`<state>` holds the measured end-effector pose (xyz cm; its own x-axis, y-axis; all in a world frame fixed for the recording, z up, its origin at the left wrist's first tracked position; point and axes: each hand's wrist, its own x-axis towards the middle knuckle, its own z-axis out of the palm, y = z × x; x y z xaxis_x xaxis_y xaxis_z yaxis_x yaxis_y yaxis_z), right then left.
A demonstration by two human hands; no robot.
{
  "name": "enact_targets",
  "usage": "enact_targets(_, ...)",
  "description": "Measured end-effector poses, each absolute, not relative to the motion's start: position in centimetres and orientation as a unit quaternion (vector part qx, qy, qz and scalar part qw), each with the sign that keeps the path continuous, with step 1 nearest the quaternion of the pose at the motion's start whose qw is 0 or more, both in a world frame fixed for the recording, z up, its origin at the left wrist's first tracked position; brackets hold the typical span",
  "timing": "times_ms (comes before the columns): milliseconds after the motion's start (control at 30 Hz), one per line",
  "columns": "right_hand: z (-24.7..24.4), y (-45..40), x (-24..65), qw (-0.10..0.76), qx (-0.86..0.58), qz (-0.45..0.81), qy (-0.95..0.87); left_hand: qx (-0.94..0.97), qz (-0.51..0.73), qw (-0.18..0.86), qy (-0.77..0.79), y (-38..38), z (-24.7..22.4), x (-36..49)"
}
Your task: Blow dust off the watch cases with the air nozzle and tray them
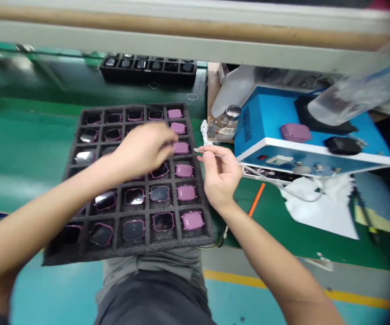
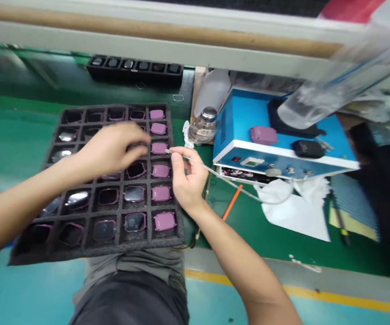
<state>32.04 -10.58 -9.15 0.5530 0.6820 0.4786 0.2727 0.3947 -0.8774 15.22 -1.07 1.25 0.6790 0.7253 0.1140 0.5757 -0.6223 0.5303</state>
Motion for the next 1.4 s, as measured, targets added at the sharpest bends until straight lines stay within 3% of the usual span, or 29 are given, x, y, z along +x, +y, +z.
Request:
enact_targets(100, -9.1, -10.8, 31.9, 0.698, -0.535, 0.151, -0.453, 0.962, 0.074, 0.155, 0.214, -10.9, -0.8, 10.6)
enact_targets(233, -9.3, -10.8, 31.6, 0.689, -0.535, 0.162, -0.461, 0.971, 0.052, 0.073, 0.222, -17.2, -4.8, 8.0)
enact_targets(500, -9.2, -10.5, 31.9, 0.700, -0.533, 0.173, -0.443, 0.967, 0.076, 0.063, 0.234, -10.8, -5.2, 10.2)
enact_targets(667, -9.1, -10.6, 31.9, 0.701, -0.518, 0.195, -0.450, 0.965, -0.014, 0.076, 0.252, -9.3, -3.2, 11.6)
enact_targets(767, -8.8, -10.9, 31.6, 0.713, -0.508, 0.192, -0.444, 0.938, 0.057, 0.166, 0.301, -8.2, -2.7, 11.8)
enact_targets(900, -8.4, -11.5, 31.0, 0.723, -0.488, 0.181, -0.454, 0.750, 0.278, 0.450, 0.396, -6.1, -3.5, 12.8)
enact_targets(1000, -8.4, -11.7, 30.6, 0.719, -0.484, 0.193, -0.459, 0.598, 0.342, 0.595, 0.414, -5.5, -4.3, 14.0)
enact_targets(1400, -8.0, -12.1, 30.6, 0.675, -0.483, 0.220, -0.513, 0.536, 0.412, 0.617, 0.404, -6.6, -4.8, 14.8)
